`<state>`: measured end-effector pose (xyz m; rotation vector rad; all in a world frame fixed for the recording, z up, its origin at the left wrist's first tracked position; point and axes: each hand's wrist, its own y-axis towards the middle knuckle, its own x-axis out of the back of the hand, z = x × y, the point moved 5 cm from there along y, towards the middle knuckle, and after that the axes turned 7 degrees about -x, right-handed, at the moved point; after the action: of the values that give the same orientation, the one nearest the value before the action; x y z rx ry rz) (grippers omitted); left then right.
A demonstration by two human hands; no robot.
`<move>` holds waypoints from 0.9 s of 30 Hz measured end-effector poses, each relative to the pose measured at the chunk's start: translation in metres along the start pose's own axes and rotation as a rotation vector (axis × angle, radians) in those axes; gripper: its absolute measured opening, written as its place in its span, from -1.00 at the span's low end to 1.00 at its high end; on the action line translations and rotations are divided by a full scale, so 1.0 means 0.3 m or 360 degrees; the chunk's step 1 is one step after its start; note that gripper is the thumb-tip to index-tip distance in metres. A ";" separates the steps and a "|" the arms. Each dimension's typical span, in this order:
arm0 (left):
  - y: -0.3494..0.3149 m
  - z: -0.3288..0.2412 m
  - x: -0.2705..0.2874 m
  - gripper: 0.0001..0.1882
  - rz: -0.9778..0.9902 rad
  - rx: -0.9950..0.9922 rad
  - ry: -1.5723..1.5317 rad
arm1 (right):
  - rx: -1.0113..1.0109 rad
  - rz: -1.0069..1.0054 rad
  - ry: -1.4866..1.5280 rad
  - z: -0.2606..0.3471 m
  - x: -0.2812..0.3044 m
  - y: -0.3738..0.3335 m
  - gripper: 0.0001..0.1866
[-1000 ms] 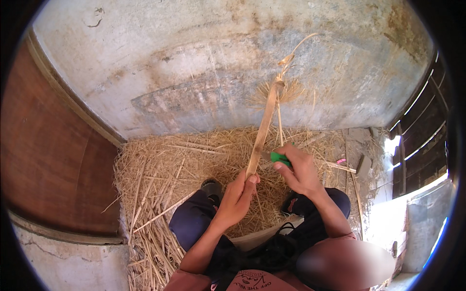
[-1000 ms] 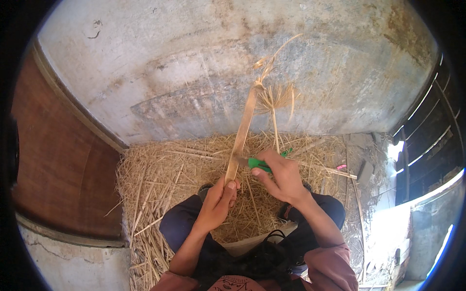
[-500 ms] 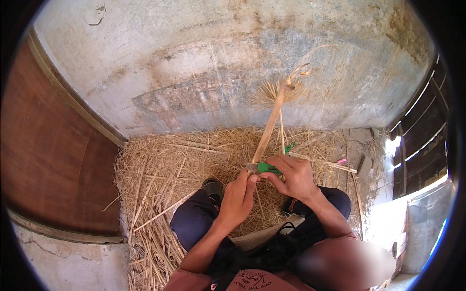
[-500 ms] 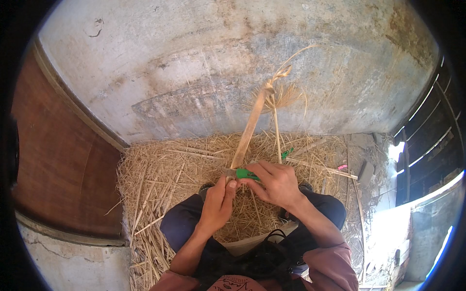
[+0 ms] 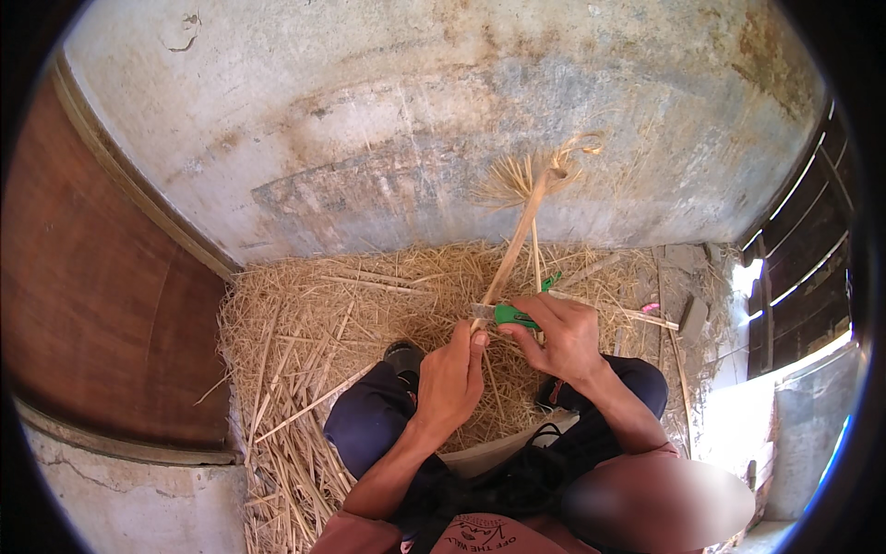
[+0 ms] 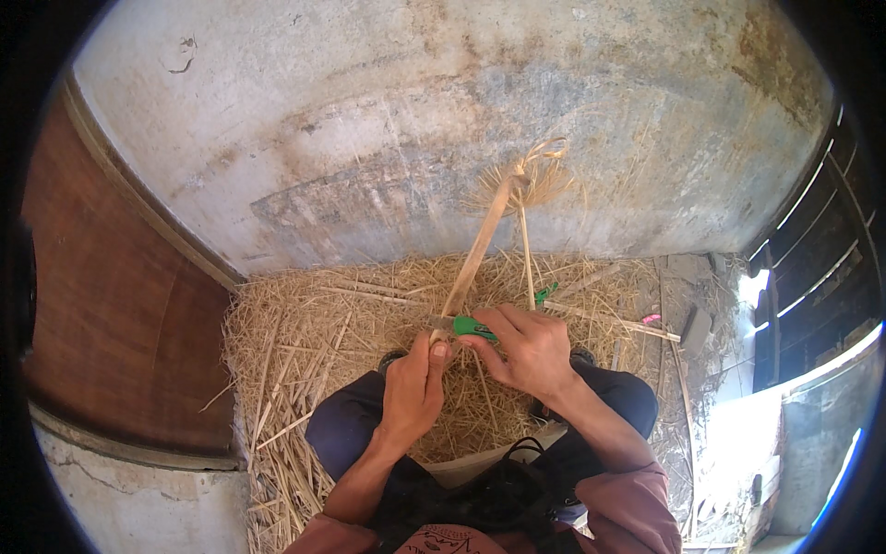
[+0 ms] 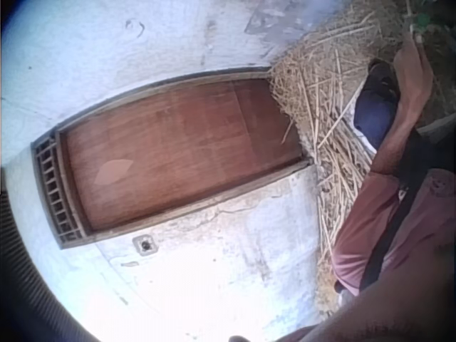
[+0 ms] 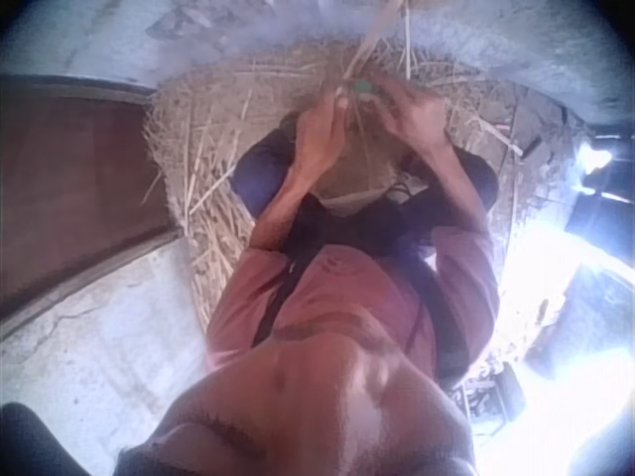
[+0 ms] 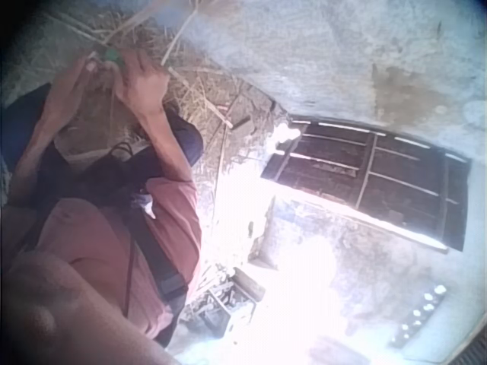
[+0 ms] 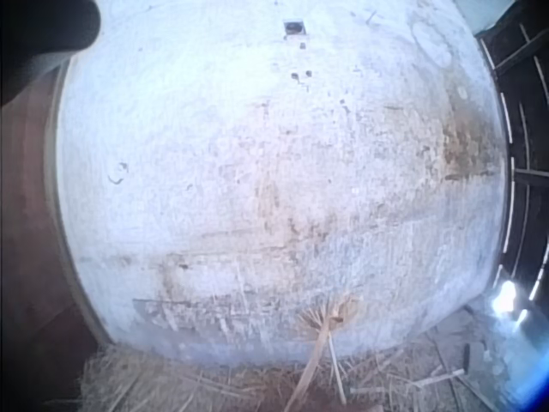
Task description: The person uses a small green blade to strip and trim fibers from a piece of bamboo while holding it over a pile of dry straw.
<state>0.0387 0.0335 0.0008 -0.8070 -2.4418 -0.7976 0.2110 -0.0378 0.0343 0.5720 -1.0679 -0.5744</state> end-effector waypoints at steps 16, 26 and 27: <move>-0.003 -0.031 0.003 -0.74 0.0030 -0.0004 0.0049 | -0.0140 -0.0175 -0.0064 -0.061 0.035 0.017 -0.77; -0.013 0.003 -0.018 -0.70 0.0222 0.0104 -0.0391 | -0.0692 -0.0023 0.0183 -0.192 0.079 0.049 -0.74; -0.012 0.001 -0.007 -0.68 0.0250 0.0156 -0.0446 | -0.0722 0.0069 0.0284 -0.173 0.054 0.040 -0.72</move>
<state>0.0379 0.0305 -0.0020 -1.1213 -2.5931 -0.5318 0.2663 -0.0323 0.0336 0.1968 -0.7463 -0.6883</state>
